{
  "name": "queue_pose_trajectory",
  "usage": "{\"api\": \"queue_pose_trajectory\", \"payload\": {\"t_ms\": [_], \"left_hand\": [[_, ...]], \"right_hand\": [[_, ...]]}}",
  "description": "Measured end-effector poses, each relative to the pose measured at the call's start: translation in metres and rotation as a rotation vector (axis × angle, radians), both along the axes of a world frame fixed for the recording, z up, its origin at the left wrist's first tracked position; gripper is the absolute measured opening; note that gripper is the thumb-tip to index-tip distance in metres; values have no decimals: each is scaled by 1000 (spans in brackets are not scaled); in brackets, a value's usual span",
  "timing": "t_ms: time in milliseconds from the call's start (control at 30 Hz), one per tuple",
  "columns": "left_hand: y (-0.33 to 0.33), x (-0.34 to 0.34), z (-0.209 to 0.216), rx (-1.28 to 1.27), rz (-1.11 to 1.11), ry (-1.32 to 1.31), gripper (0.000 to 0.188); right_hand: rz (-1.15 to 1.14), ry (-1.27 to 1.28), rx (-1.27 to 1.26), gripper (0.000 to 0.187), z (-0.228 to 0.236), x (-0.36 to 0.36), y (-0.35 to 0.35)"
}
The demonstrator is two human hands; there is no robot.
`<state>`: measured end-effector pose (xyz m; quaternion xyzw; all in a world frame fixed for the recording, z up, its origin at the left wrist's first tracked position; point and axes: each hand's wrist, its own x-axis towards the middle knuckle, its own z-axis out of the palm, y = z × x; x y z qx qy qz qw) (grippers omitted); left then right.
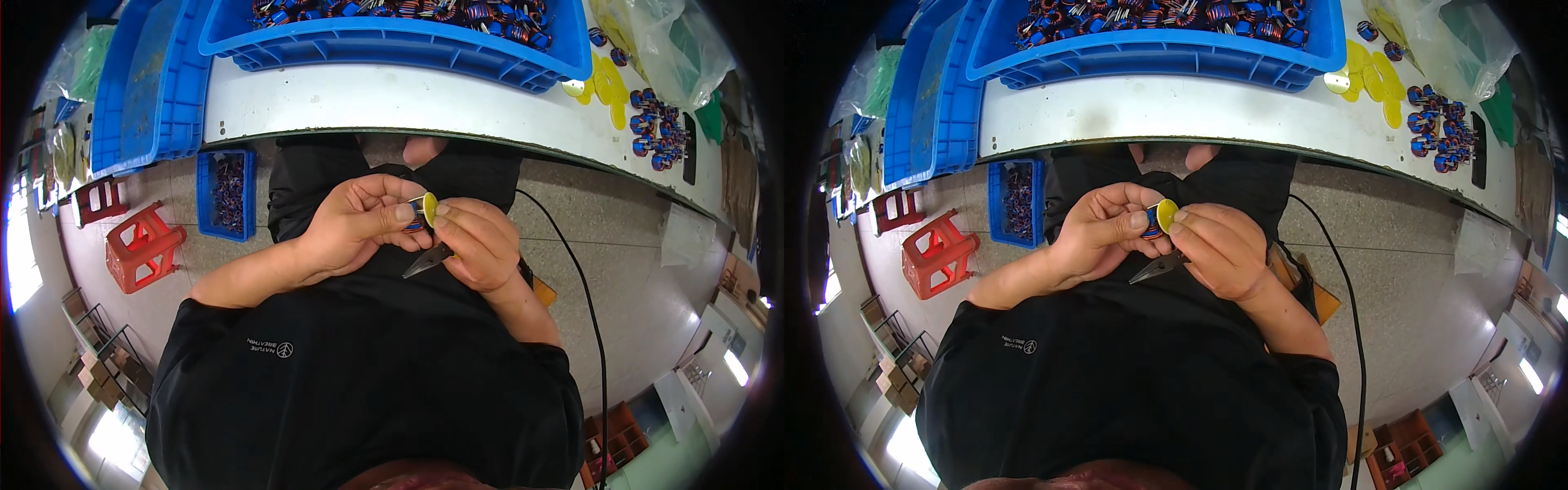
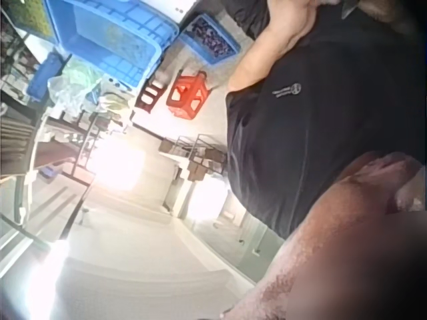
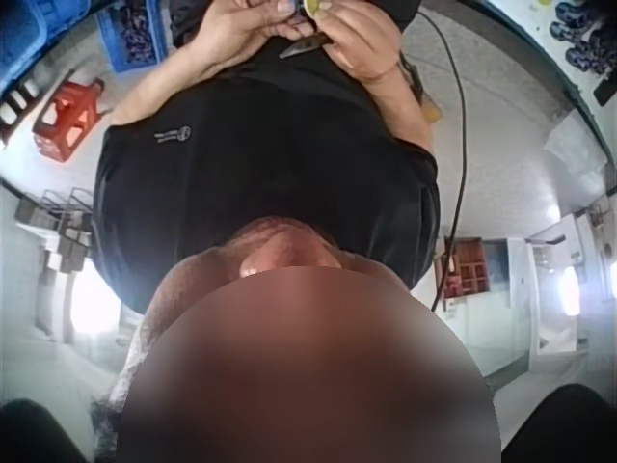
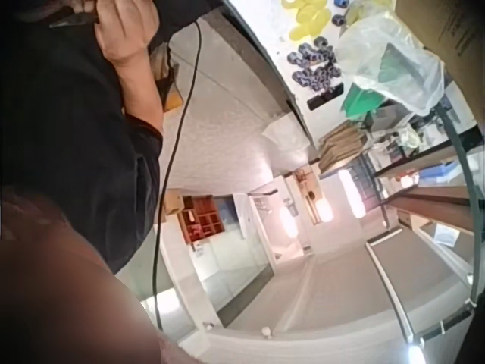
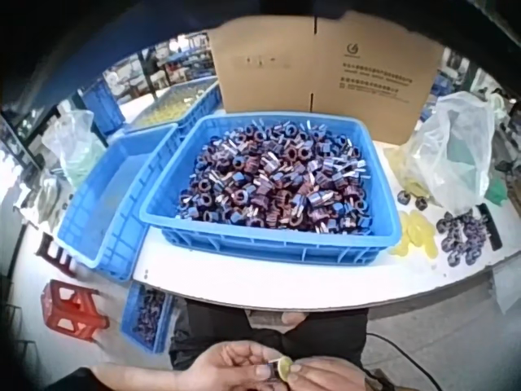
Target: The person is trimming the leads of small electronic components using diagonal pliers.
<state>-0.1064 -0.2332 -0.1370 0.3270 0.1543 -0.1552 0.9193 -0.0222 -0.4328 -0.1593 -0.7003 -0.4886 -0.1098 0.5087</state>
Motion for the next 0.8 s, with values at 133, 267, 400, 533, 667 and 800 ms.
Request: {"api": "queue_pose_trajectory", "payload": {"t_ms": [133, 267, 400, 533, 667, 800], "left_hand": [[4, 2, 3, -167, 24, 181, 23], [3, 3, -3, -160, 0, 233, 21], [7, 5, -8, -174, -42, 259, 20], [9, 10, -10, -170, -75, 243, 18], [2, 9, 6, -11, -27, 243, 16], [5, 18, 1, -53, -30, 249, 23]], "right_hand": [[9, -11, -4, 23, -1, -2, 3], [30, -18, -15, 21, -2, 0, 2], [52, -9, -5, 19, -3, 1, 3], [68, -12, 7, 18, -1, 6, 3], [112, -61, -69, 17, 15, 6, 0], [5, -87, 20, 20, -7, 12, -1]]}}
